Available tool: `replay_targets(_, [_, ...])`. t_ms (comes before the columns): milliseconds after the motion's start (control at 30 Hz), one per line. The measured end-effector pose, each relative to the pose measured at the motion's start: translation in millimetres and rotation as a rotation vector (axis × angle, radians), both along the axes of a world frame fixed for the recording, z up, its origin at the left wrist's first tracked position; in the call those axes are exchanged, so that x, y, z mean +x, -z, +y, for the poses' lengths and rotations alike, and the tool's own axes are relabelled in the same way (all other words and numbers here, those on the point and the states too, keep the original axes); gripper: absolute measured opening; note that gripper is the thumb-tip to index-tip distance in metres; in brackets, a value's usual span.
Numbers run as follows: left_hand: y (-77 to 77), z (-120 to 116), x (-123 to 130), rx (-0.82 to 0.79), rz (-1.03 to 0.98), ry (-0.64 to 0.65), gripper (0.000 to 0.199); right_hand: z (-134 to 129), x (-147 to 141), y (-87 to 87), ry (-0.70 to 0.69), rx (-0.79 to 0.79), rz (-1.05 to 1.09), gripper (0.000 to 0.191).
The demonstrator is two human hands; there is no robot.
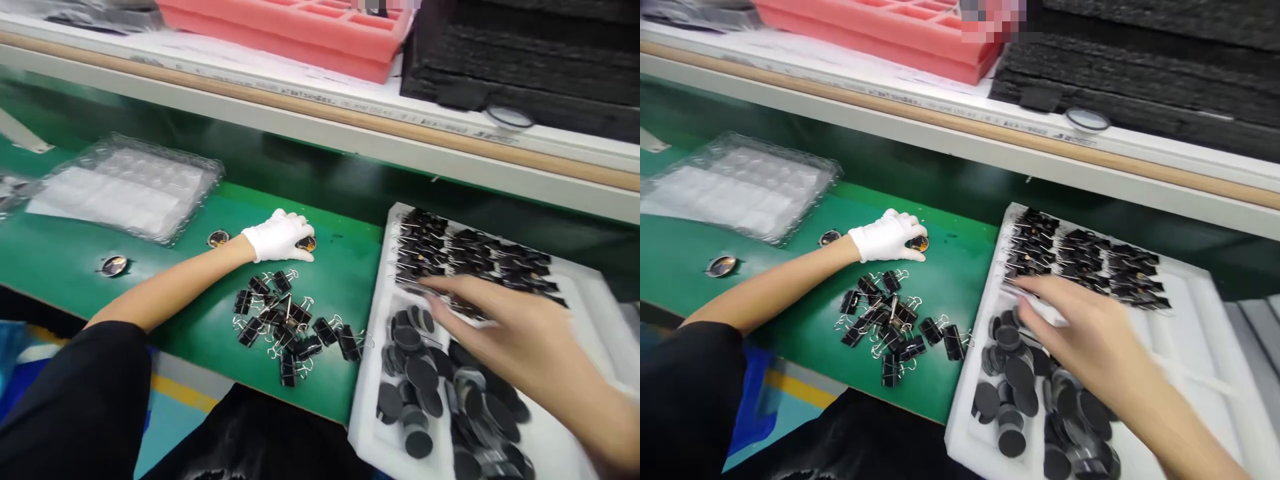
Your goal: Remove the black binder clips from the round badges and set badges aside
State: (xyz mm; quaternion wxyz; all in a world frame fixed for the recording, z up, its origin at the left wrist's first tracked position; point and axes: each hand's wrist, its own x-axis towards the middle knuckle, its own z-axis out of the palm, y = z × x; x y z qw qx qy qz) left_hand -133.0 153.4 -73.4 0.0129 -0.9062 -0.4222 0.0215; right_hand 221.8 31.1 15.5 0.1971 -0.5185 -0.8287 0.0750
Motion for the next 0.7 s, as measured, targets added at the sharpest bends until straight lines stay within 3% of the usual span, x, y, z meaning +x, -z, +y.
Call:
replay_targets(100, [12.3, 13, 32, -0.026, -0.132, 0.005, 0.06, 49, -61, 20.4, 0.013, -0.31, 0.257, 0.019])
replay_targets(200, [18.5, 15, 36, -0.056, -0.219, -0.027, 0.06, 95, -99, 51.3, 0.129, -0.571, 0.417, 0.013])
replay_targets(300, [19.7, 13, 30, -0.083, -0.235, -0.029, 0.059, 121, -116, 76.5, 0.183, -0.679, 0.476, 0.007])
replay_targets(367, [19.9, 13, 28, -0.092, -0.242, -0.027, 0.06, 131, -121, 85.6, 0.187, -0.66, 0.363, 0.009])
replay_targets(467, [21.4, 14, 28, -0.087, -0.238, -0.021, 0.069, 143, -124, 87.6, 0.18, -0.655, 0.145, 0.024])
replay_targets(567, [22.0, 14, 30, -0.085, -0.224, -0.007, 0.074, 147, -127, 77.5, 0.203, -0.686, 0.015, 0.036])
replay_targets(633, [20.6, 13, 31, -0.081, -0.222, -0.004, 0.065, 138, -132, 65.8, 0.21, -0.608, -0.033, 0.038])
replay_targets(700, [18.4, 10, 33, -0.07, -0.214, -0.026, 0.049, 118, -143, 53.2, 0.117, -0.47, -0.037, 0.03])
